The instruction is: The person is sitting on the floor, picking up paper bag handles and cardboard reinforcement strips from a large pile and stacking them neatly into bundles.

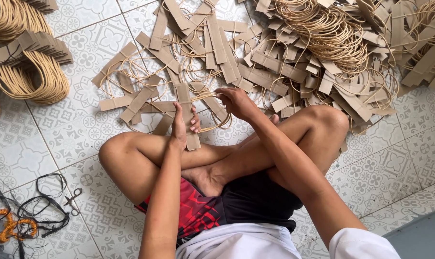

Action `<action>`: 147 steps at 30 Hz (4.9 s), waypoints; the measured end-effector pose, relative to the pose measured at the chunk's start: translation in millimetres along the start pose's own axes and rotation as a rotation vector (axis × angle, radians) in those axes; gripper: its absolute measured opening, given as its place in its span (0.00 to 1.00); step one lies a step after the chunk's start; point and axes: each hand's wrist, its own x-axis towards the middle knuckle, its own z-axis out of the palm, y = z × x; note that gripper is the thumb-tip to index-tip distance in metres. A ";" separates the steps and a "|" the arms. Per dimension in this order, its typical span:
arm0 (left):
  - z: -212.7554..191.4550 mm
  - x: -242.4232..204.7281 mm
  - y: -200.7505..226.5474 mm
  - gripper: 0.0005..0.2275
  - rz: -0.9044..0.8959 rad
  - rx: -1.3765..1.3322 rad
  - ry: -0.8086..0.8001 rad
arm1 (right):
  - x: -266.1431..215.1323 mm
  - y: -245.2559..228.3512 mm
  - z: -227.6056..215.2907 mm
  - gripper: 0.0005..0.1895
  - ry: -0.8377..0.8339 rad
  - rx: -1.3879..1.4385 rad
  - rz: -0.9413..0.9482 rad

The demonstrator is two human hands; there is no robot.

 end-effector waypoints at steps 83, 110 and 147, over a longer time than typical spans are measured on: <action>0.0 -17.4 -11.6 0.21 -0.030 0.281 0.118 | -11.9 -41.7 -11.7 0.08 -0.523 0.681 0.437; -2.8 -16.0 -13.7 0.25 0.071 0.268 0.263 | -5.8 -26.0 -5.5 0.09 -0.187 0.562 0.463; 14.9 -36.0 -8.9 0.17 0.042 0.272 -0.081 | -62.8 -55.0 -6.1 0.15 0.163 0.159 0.210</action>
